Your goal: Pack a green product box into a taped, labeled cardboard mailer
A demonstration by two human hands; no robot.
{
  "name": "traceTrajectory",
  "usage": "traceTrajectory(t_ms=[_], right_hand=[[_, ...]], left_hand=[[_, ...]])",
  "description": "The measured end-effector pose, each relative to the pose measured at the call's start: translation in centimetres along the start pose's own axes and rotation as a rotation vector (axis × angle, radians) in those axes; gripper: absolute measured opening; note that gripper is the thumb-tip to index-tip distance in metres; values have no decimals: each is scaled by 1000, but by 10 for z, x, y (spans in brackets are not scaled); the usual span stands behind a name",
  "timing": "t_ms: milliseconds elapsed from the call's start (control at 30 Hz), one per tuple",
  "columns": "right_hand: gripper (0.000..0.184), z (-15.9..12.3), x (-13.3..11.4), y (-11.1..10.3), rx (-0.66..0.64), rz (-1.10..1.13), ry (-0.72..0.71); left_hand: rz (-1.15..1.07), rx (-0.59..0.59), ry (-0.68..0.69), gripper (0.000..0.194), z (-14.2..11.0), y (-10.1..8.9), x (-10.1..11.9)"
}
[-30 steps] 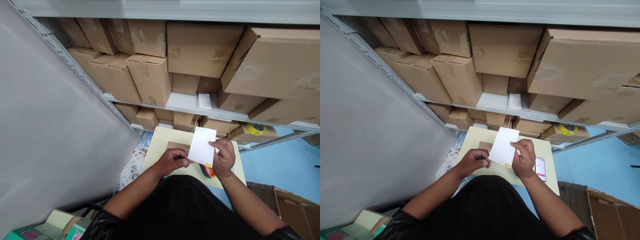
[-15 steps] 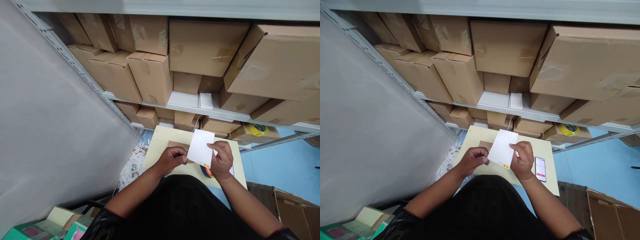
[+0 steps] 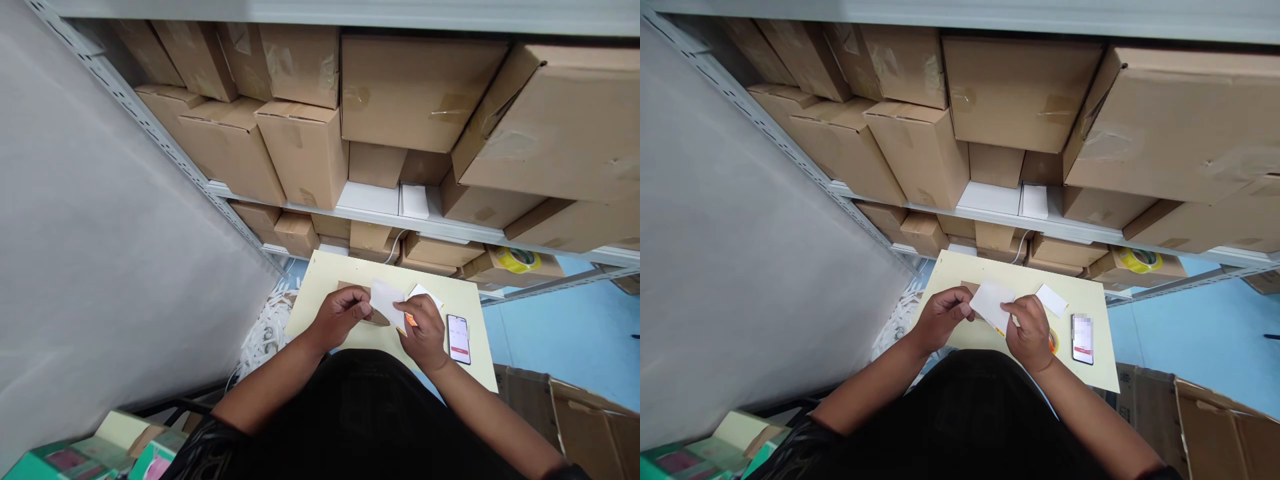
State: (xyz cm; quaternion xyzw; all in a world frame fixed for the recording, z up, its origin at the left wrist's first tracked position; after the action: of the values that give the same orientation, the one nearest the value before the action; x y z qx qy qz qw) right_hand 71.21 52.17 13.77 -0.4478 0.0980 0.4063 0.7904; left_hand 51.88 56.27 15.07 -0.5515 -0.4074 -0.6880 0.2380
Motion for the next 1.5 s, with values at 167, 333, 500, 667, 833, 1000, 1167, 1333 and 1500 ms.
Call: traceTrajectory(t_ms=[167,333,500,667,833,1000,1167,1333,1500], right_hand=[[28,-4,-11,12,-175,95,-38],[55,0,-13,6,-308,500,5],[49,26,-1,4,-385,535,148],[39,38,-12,22,-637,575,235],[33,26,-3,29,-486,775,653],[37,27,6,16,-389,905,771],[39,31,-8,10,-569,983,740],[40,34,-16,8,-590,969,685],[40,29,-11,8,-558,941,682]], left_hand=[[-26,72,19,38,-2,-2,-3],[-30,-12,-77,38,-1,-7,4],[31,-342,-192,32,1,-12,11],[86,-324,-167,29,4,-15,16],[15,-116,-102,34,-1,-19,7],[-17,-24,-74,41,-9,-24,2],[-91,-41,-137,35,-7,-21,4],[-175,-45,-156,34,-7,-16,4],[-222,-27,-163,38,-8,-12,2]])
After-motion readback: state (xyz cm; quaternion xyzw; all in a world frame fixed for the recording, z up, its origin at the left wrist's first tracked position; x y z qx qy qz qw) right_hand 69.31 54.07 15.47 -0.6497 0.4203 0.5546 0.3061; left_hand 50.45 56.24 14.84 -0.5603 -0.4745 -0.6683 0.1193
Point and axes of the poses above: each hand's wrist, its own z-axis towards the middle knuckle, its own y-axis out of the palm, x = y × z, the point moved 4 cm from there along z, towards the middle knuckle, and after that the axes turned 12 degrees about -x, right-handed, at the moved point
